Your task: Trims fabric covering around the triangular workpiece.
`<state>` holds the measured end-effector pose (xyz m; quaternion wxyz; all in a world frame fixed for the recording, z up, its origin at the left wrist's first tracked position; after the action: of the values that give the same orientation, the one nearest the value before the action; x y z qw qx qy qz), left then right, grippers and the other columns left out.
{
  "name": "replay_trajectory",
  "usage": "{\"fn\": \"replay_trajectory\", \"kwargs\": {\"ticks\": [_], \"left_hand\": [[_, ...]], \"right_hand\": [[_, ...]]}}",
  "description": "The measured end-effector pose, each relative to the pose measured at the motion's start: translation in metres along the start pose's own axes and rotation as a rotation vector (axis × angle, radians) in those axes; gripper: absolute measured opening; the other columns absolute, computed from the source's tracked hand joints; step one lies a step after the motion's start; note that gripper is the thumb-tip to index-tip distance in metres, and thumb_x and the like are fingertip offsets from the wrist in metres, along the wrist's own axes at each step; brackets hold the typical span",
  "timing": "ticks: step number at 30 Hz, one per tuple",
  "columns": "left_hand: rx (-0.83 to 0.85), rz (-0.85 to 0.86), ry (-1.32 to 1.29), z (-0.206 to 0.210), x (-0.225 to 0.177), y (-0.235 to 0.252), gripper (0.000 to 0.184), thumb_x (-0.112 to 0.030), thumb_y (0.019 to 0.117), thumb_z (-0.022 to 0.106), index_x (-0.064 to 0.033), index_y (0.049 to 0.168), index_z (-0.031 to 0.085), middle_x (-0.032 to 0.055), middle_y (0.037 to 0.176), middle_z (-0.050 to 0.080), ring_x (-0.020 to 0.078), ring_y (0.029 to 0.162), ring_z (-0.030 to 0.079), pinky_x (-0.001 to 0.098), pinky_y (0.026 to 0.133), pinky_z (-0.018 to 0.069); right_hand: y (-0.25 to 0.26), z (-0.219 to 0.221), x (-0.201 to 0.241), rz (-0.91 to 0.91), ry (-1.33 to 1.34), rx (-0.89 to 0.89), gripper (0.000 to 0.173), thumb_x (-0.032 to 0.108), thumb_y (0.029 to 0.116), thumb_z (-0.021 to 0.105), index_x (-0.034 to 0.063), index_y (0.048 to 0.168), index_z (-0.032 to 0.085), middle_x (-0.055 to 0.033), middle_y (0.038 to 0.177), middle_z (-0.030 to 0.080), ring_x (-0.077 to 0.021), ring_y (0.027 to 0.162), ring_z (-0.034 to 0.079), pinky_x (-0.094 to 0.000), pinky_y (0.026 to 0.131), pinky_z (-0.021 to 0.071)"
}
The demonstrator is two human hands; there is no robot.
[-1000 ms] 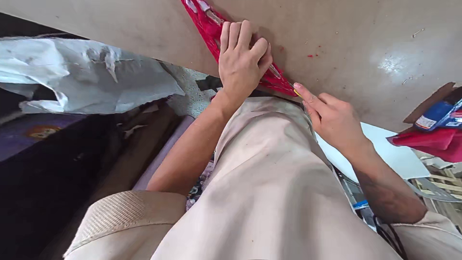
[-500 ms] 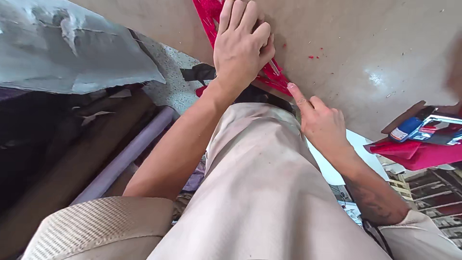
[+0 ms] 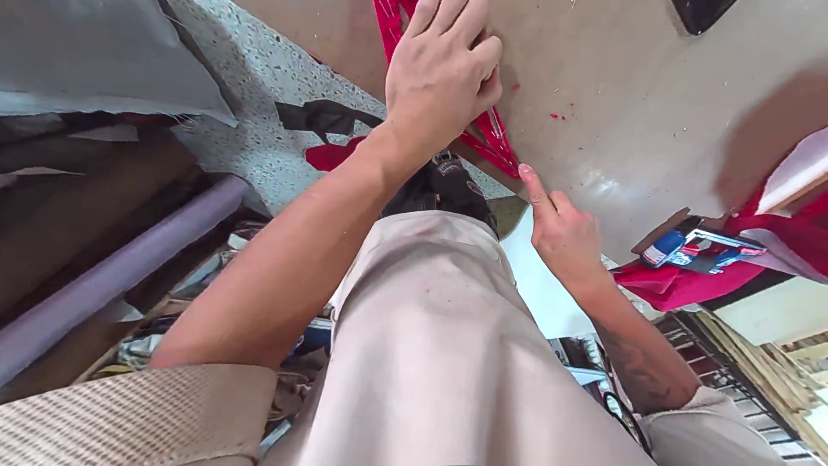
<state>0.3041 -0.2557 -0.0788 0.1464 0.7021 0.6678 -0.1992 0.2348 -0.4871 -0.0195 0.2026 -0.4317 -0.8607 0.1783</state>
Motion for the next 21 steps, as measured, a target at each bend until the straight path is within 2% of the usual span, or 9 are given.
{"fn": "replay_trajectory", "kwargs": {"ticks": [5, 11, 14, 16, 19, 21], "left_hand": [[0.004, -0.025, -0.019, 0.000, -0.002, -0.003, 0.031, -0.031, 0.1047, 0.048, -0.0086, 0.090, 0.064, 0.0124, 0.101, 0.068, 0.0302, 0.097, 0.067, 0.0486, 0.085, 0.0488], [0.024, -0.017, -0.035, 0.001, 0.000, -0.001, 0.031, -0.032, 0.1047, 0.049, -0.0080, 0.092, 0.065, 0.0129, 0.105, 0.068, 0.0319, 0.104, 0.066, 0.0495, 0.090, 0.0490], [0.006, -0.020, -0.026, 0.001, 0.000, -0.003, 0.031, -0.031, 0.1046, 0.049, -0.0080, 0.090, 0.064, 0.0129, 0.103, 0.067, 0.0318, 0.102, 0.066, 0.0499, 0.087, 0.0488], [-0.003, -0.015, -0.027, 0.002, 0.000, -0.001, 0.031, -0.032, 0.1047, 0.049, -0.0081, 0.090, 0.063, 0.0126, 0.103, 0.067, 0.0315, 0.103, 0.065, 0.0501, 0.090, 0.0478], [-0.033, -0.005, -0.015, -0.001, 0.001, -0.001, 0.032, -0.032, 0.1048, 0.050, -0.0077, 0.089, 0.063, 0.0127, 0.103, 0.066, 0.0316, 0.106, 0.064, 0.0498, 0.098, 0.0451], [-0.023, -0.010, -0.006, -0.001, 0.001, -0.002, 0.032, -0.033, 0.1047, 0.049, -0.0080, 0.090, 0.063, 0.0121, 0.105, 0.066, 0.0314, 0.109, 0.063, 0.0501, 0.102, 0.0434]], "right_hand": [[-0.004, -0.001, -0.001, -0.008, -0.033, 0.009, 0.062, 0.012, 0.1044, 0.045, 0.0341, 0.161, 0.035, -0.0138, 0.082, 0.058, -0.0268, 0.049, 0.054, -0.0409, 0.042, 0.0430], [-0.007, 0.004, -0.009, -0.034, -0.030, 0.001, 0.060, 0.013, 0.1053, 0.045, 0.0344, 0.161, 0.036, -0.0135, 0.081, 0.059, -0.0271, 0.049, 0.055, -0.0409, 0.042, 0.0440], [-0.020, 0.011, -0.020, -0.022, -0.045, 0.044, 0.057, 0.013, 0.1053, 0.042, 0.0345, 0.159, 0.041, -0.0139, 0.082, 0.062, -0.0268, 0.049, 0.056, -0.0405, 0.042, 0.0443], [-0.030, 0.017, -0.030, -0.002, -0.037, 0.073, 0.055, 0.015, 0.1061, 0.041, 0.0337, 0.157, 0.044, -0.0141, 0.083, 0.063, -0.0269, 0.050, 0.057, -0.0410, 0.043, 0.0456], [-0.044, 0.002, -0.041, 0.019, 0.106, -0.007, 0.044, 0.018, 0.1080, 0.043, 0.0220, 0.151, 0.055, -0.0150, 0.084, 0.065, -0.0272, 0.056, 0.060, -0.0416, 0.046, 0.0479], [-0.050, -0.010, -0.049, 0.064, 0.170, -0.121, 0.042, 0.020, 0.1094, 0.045, 0.0171, 0.150, 0.055, -0.0168, 0.087, 0.065, -0.0274, 0.061, 0.062, -0.0414, 0.049, 0.0488]]}}
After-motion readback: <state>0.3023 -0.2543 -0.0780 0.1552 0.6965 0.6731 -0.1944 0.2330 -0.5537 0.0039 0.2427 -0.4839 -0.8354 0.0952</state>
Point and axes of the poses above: each hand's wrist, its own y-axis towards the middle knuckle, its own z-axis out of the palm, x = y × z, the point moved 6 cm from there along y, towards the middle knuckle
